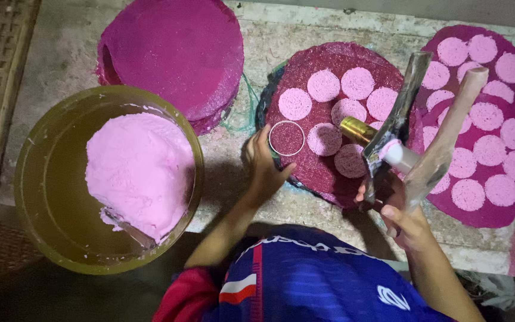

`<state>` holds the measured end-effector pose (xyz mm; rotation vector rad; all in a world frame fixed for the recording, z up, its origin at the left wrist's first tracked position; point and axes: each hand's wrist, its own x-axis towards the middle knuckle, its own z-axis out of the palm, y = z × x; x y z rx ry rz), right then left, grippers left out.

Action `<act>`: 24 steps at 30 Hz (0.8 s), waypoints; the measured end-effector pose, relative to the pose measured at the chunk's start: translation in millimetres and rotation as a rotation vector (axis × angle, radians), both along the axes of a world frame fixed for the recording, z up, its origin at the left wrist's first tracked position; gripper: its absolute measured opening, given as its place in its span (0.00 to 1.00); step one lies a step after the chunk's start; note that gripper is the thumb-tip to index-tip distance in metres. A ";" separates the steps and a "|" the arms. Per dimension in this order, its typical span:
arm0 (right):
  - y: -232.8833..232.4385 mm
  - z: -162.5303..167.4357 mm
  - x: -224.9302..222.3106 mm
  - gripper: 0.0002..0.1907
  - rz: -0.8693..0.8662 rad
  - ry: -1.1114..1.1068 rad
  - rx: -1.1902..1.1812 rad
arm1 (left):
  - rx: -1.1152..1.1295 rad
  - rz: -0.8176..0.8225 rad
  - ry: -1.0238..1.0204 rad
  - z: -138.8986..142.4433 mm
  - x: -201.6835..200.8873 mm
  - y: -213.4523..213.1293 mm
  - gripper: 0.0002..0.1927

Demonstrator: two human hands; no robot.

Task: The person scoops pink batter from a large basin into a wooden hand press, then squeezes the press to extrude batter discs into round molds arranged on trays, repeating the cycle and moving filled trays aside.

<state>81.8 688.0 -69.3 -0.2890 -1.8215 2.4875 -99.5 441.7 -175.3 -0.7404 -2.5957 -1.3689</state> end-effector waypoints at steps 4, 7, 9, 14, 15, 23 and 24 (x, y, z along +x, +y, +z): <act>2.0 -0.7 2.9 0.49 -0.013 -0.003 -0.007 | -0.262 -0.023 0.033 19.5 -26.1 5.5 0.61; 1.9 -0.2 3.5 0.50 -0.039 -0.014 0.014 | -0.293 -0.037 0.039 21.7 -32.9 6.6 0.59; 0.8 -0.8 3.5 0.50 -0.039 -0.023 0.045 | -0.285 -0.034 0.053 21.1 -32.1 5.9 0.58; 5.8 -10.8 -4.4 0.50 0.012 -0.036 0.115 | -0.294 -0.069 0.028 26.2 -36.8 4.6 0.59; 9.2 -14.8 -8.4 0.51 0.049 -0.027 0.148 | -0.281 -0.076 0.020 29.3 -40.7 5.3 0.60; 38.0 -39.0 -71.9 0.59 0.793 -0.481 -0.209 | 1.621 -0.950 -1.231 57.9 -105.1 25.4 0.49; 40.3 -33.7 -81.5 0.59 0.859 -0.518 -0.167 | 1.610 -1.076 -1.118 58.0 -106.8 29.4 0.47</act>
